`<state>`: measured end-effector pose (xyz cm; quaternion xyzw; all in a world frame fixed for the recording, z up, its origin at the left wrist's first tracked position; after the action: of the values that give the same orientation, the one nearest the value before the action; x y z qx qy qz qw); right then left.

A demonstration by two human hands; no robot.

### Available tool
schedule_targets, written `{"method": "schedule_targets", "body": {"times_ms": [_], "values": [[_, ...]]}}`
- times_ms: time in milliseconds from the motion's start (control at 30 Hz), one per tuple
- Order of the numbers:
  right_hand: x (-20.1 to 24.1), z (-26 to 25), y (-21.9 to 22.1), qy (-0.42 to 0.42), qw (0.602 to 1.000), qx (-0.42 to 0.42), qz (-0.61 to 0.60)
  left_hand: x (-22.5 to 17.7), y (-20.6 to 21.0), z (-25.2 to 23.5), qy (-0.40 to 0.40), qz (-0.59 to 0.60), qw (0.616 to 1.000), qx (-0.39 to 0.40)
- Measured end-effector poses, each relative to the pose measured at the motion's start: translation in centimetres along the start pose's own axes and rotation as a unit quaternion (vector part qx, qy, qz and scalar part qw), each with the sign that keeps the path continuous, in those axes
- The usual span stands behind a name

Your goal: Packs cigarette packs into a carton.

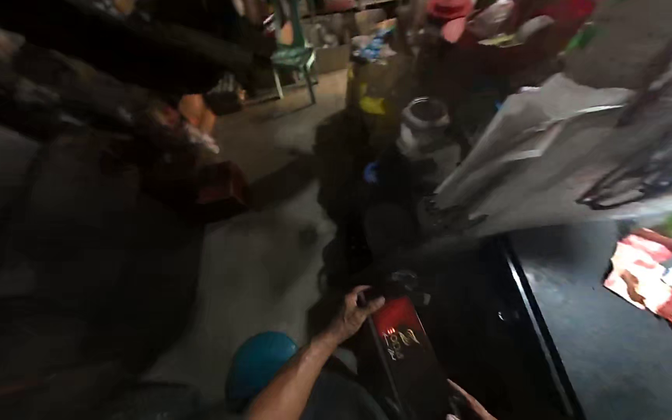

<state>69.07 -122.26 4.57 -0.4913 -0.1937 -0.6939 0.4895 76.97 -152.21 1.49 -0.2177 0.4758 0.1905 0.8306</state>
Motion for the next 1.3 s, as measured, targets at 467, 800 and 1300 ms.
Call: {"method": "schedule_targets", "body": {"times_ms": [467, 800, 1300], "values": [[1.0, -5.6, 2.8, -0.028, 0.992, 0.107, -0.068, 8.0, -6.2, 5.5, -0.073, 0.087, 0.970, -0.217], [7.7, -12.7, 5.8, -0.057, 0.996, 0.053, -0.050, 11.6, -11.5, 1.4, -0.112, 0.092, 0.971, -0.190], [22.1, -33.9, 22.4, 0.023, 0.999, -0.004, 0.034, 21.7, -32.5, -1.7, -0.309, 0.151, 0.922, -0.179]]}}
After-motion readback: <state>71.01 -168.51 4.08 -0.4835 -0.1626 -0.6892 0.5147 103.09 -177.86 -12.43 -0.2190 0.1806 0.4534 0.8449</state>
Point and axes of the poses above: each hand's wrist, its own z-axis away from the middle knuckle, its own y-axis out of the palm, x = y × z, the point moved 10 cm from there along -z, towards the middle knuckle, and after that the axes turned 4 degrees about -y, right-handed, at the moved point
